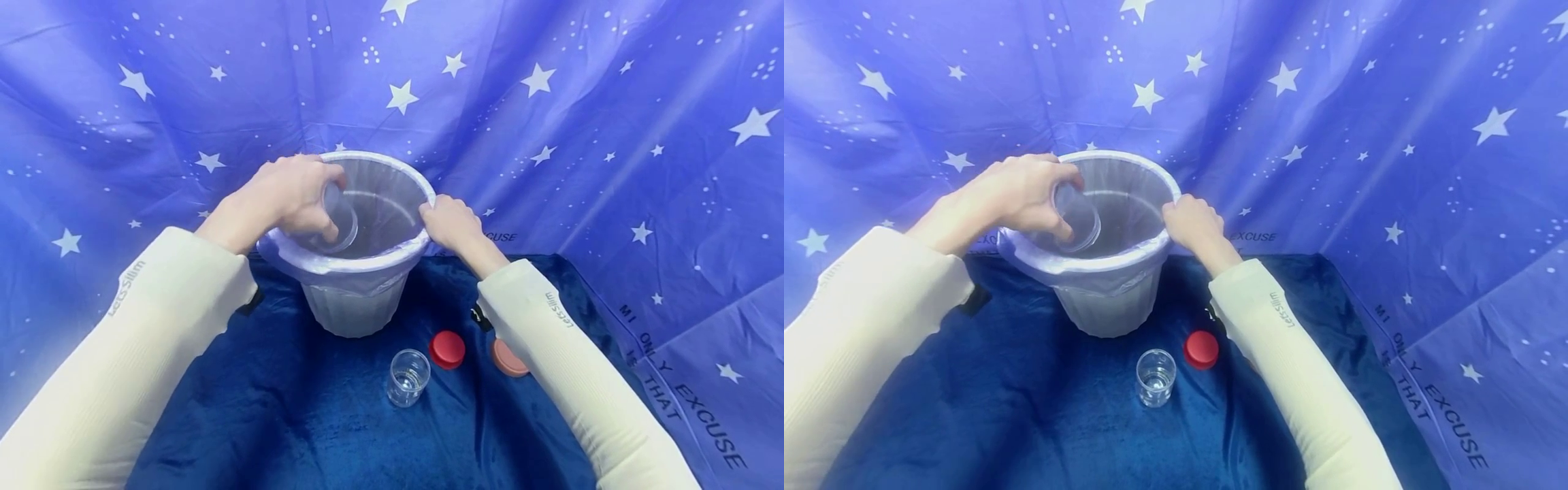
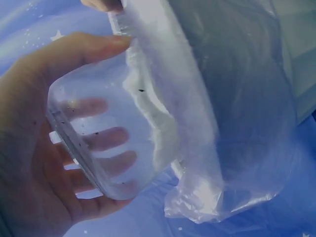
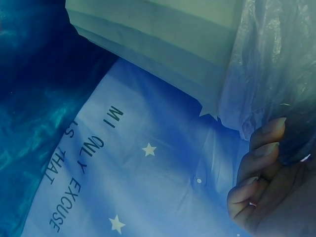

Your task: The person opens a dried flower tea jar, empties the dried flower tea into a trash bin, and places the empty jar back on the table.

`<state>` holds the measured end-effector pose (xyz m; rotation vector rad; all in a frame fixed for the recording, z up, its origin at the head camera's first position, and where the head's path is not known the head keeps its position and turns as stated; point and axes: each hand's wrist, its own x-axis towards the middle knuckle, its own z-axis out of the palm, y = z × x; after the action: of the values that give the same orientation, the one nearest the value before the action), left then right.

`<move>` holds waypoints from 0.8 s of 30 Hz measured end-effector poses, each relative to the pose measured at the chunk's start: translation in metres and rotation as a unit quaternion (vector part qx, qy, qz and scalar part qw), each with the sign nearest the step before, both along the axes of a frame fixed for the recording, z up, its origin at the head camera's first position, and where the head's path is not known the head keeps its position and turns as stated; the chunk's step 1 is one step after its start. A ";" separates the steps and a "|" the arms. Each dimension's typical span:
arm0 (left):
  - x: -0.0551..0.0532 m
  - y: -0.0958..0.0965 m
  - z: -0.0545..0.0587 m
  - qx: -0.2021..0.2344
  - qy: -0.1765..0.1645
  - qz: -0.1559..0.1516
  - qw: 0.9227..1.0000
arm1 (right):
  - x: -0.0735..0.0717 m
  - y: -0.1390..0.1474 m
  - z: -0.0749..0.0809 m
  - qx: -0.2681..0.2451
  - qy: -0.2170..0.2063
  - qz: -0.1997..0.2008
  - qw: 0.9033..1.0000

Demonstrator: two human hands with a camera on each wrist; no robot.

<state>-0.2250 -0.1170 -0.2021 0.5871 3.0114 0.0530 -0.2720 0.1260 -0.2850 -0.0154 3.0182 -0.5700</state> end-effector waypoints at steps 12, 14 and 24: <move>-0.007 0.015 -0.001 -0.029 -0.030 -0.011 0.999 | 0.001 0.001 -0.003 -0.002 -0.007 0.002 1.000; -0.006 0.015 -0.004 -0.026 -0.021 -0.014 0.999 | 0.001 0.001 -0.004 -0.003 -0.006 0.002 1.000; -0.006 0.011 -0.002 0.002 0.028 -0.029 0.999 | 0.001 0.000 -0.002 -0.005 -0.006 0.003 1.000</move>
<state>-0.2306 -0.1065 -0.2038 0.6876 3.0467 0.0390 -0.2710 0.1265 -0.2873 -0.0228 3.0020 -0.5836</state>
